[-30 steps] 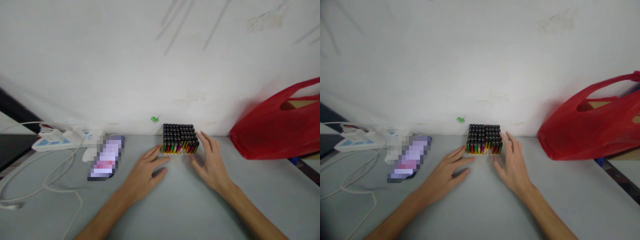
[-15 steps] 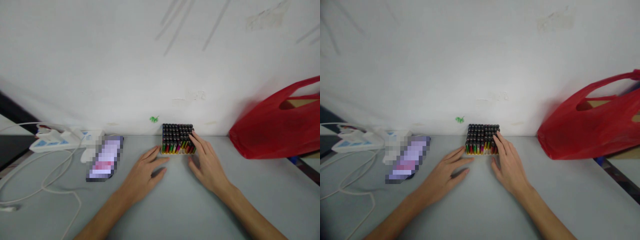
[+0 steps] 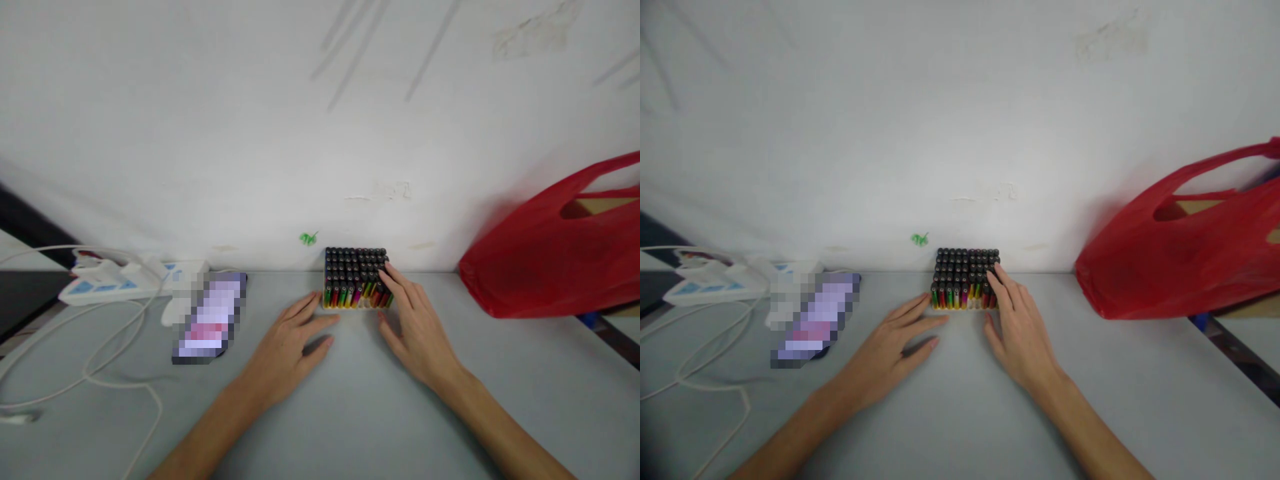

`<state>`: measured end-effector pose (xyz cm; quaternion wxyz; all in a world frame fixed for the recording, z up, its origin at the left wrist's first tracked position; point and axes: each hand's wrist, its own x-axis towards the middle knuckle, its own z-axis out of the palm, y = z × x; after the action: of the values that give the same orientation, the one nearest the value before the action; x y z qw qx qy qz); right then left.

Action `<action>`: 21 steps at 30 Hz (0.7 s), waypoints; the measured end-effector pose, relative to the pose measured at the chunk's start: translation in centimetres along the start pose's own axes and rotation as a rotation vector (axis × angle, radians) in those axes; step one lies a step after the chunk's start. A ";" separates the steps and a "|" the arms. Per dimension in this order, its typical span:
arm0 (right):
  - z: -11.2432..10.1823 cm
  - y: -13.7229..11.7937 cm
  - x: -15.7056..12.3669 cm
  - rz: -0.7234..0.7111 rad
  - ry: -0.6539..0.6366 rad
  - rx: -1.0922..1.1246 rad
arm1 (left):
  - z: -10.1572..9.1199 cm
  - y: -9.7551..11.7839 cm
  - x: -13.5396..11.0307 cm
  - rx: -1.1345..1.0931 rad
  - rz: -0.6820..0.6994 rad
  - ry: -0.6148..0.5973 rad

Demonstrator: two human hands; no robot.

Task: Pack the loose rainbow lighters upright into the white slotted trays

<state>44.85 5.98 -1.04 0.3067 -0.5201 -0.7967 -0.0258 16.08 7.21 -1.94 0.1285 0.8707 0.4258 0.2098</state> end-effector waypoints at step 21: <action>-0.3 -0.4 0.2 0.008 0.029 -0.007 | -0.1 0.1 -0.1 0.021 -0.002 -0.031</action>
<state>44.61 5.90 -0.61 0.3164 -0.5239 -0.7901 -0.0346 15.99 7.06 -1.85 0.1262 0.8748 0.4268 0.1914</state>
